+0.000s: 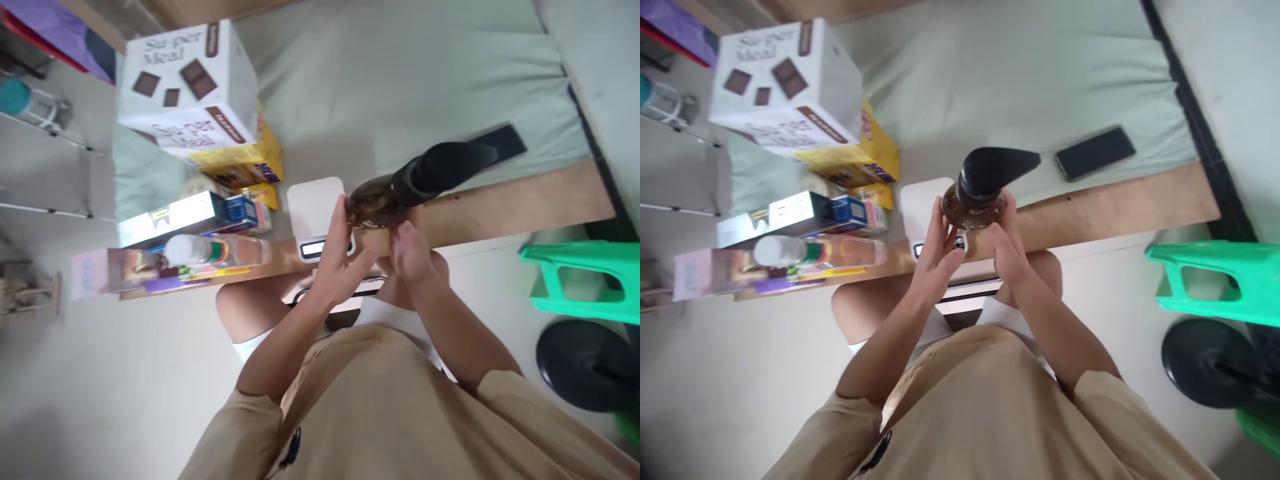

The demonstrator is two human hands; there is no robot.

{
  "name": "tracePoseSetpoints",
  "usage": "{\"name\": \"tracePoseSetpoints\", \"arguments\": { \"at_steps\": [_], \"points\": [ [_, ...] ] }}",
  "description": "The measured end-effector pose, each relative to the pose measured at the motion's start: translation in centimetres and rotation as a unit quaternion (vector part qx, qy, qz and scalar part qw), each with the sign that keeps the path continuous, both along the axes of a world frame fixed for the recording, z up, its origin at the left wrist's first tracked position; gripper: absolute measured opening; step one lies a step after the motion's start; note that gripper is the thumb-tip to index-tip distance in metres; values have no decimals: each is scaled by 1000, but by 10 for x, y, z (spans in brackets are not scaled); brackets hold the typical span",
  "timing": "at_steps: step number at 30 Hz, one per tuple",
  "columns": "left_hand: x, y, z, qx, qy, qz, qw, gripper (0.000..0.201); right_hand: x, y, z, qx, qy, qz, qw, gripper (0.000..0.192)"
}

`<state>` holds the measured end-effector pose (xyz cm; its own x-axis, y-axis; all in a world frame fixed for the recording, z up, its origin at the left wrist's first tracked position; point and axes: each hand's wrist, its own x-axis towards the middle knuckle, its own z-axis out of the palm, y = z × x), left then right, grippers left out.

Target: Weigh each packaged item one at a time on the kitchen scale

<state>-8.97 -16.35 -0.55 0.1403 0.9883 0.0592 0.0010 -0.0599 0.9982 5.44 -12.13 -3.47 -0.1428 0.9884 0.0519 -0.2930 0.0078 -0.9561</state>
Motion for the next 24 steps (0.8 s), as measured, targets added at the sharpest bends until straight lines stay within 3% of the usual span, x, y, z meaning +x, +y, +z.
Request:
{"name": "tracePoseSetpoints", "arguments": {
  "at_steps": [5, 9, 14, 24],
  "points": [
    [-52, -23, 1, -52, -61, 72, 994, 100, -58, 0, -4, 60, -29, 66, 996, 57],
    [-75, -23, -6, -69, -101, 91, 988, 103, -81, 4, 5, 77, -63, 93, 991, 54],
    [-81, -12, -15, -70, -115, 99, 986, 106, -87, 18, 8, 88, -62, 80, 991, 49],
    [-74, 5, -24, -60, -102, 89, 989, 101, -77, 35, -12, 55, -44, 74, 995, 55]
  ]
}}
